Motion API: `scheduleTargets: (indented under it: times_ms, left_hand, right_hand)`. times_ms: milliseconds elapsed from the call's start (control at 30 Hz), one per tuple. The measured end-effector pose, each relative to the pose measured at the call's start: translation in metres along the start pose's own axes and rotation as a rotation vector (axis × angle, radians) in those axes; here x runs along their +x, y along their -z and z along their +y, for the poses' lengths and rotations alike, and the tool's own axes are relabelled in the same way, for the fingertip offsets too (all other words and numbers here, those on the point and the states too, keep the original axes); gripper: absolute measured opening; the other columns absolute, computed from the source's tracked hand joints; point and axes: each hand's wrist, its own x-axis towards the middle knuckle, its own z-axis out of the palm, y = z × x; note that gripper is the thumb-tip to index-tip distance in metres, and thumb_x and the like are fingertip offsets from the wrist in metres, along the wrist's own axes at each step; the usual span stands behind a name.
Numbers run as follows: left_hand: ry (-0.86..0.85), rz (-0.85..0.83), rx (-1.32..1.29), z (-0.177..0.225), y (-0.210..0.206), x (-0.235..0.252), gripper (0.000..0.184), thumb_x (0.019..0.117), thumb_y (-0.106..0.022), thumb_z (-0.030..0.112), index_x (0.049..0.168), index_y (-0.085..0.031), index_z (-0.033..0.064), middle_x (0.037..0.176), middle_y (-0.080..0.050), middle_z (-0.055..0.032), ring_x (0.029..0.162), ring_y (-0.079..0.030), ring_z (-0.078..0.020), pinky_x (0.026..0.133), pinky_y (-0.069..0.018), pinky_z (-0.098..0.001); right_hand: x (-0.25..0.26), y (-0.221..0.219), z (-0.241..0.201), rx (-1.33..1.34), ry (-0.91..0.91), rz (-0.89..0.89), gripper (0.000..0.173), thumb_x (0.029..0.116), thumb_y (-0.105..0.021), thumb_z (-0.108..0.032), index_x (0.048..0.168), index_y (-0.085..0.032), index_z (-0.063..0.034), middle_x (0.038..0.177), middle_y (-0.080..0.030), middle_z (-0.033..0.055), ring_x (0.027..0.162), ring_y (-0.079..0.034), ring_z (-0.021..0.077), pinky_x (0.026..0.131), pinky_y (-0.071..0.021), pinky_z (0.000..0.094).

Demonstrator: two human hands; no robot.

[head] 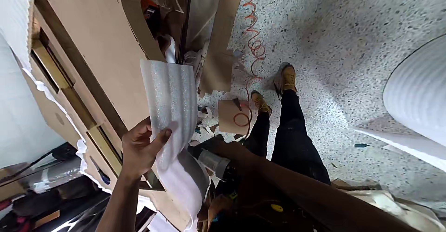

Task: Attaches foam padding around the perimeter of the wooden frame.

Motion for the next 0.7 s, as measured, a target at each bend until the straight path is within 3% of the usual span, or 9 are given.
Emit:
scheduleTargets:
  times_ms: [67,133,267,333,433,533,700]
  left_hand:
    - [-0.008,-0.031,0.015,0.0,0.001,0.002,0.019,0.0855,-0.081,0.015,0.103,-0.073,0.0144,0.101,-0.075,0.0016,0.087,-0.072,-0.0118,0.079,-0.0633,-0.0288]
    - [-0.014,-0.056,0.017,0.0,0.001,0.004,0.022,0.0842,-0.081,0.013,0.105,-0.073,0.0115,0.101,-0.075,-0.0003,0.088,-0.073,-0.0131,0.08,-0.0637,-0.0307]
    - [-0.023,-0.11,0.016,-0.004,0.001,0.005,0.022,0.0828,-0.083,0.015,0.102,-0.073,0.012,0.101,-0.074,-0.0008,0.088,-0.072,-0.0136,0.079,-0.0634,-0.0308]
    - [-0.009,-0.114,-0.001,-0.006,0.002,0.003,0.026,0.0828,-0.083,0.014,0.106,-0.072,0.0108,0.101,-0.075,-0.0008,0.088,-0.073,-0.0137,0.081,-0.0637,-0.031]
    - [0.007,-0.119,-0.03,-0.007,0.004,0.002,0.031,0.0832,-0.083,0.013,0.111,-0.071,0.011,0.1,-0.076,0.0008,0.088,-0.073,-0.0118,0.081,-0.0642,-0.0298]
    - [0.006,-0.131,-0.037,-0.007,0.006,0.001,0.032,0.0844,-0.083,0.014,0.114,-0.071,0.0113,0.101,-0.076,0.0014,0.088,-0.073,-0.0115,0.081,-0.0642,-0.0294]
    - [-0.009,-0.138,-0.05,-0.009,0.005,0.002,0.032,0.0846,-0.081,0.011,0.114,-0.07,0.0115,0.102,-0.075,0.0018,0.09,-0.073,-0.0111,0.082,-0.0636,-0.0294]
  right_hand:
    - [0.012,0.003,-0.014,-0.071,-0.026,-0.079,0.072,0.0665,-0.089,-0.017,0.133,-0.061,-0.0165,0.129,-0.065,0.0049,0.111,-0.067,0.0226,0.084,-0.0604,0.0531]
    - [0.02,-0.002,-0.015,-0.122,-0.045,-0.117,0.074,0.0632,-0.091,-0.014,0.131,-0.061,-0.0177,0.126,-0.065,0.0036,0.107,-0.068,0.0222,0.079,-0.061,0.0522]
    - [0.024,-0.012,-0.004,-0.183,-0.014,-0.128,0.07,0.0639,-0.092,-0.018,0.128,-0.063,-0.0199,0.123,-0.065,0.001,0.105,-0.067,0.0197,0.079,-0.0605,0.0477]
    - [0.024,-0.018,-0.003,-0.192,-0.023,-0.159,0.074,0.0644,-0.091,-0.016,0.132,-0.061,-0.0187,0.126,-0.064,0.0023,0.107,-0.067,0.0211,0.08,-0.0604,0.049]
    - [0.023,-0.024,-0.001,-0.19,-0.005,-0.142,0.072,0.0619,-0.09,-0.01,0.128,-0.062,-0.0156,0.123,-0.066,0.004,0.103,-0.068,0.0219,0.076,-0.0604,0.0497]
    - [0.024,-0.026,0.003,-0.213,0.023,-0.128,0.062,0.0679,-0.089,-0.016,0.125,-0.064,-0.0166,0.118,-0.066,0.0029,0.099,-0.069,0.0199,0.073,-0.061,0.0465]
    - [0.026,-0.027,0.011,-0.222,0.066,-0.141,0.069,0.0687,-0.087,-0.013,0.132,-0.06,-0.014,0.121,-0.065,0.0076,0.099,-0.068,0.0253,0.075,-0.0597,0.0486]
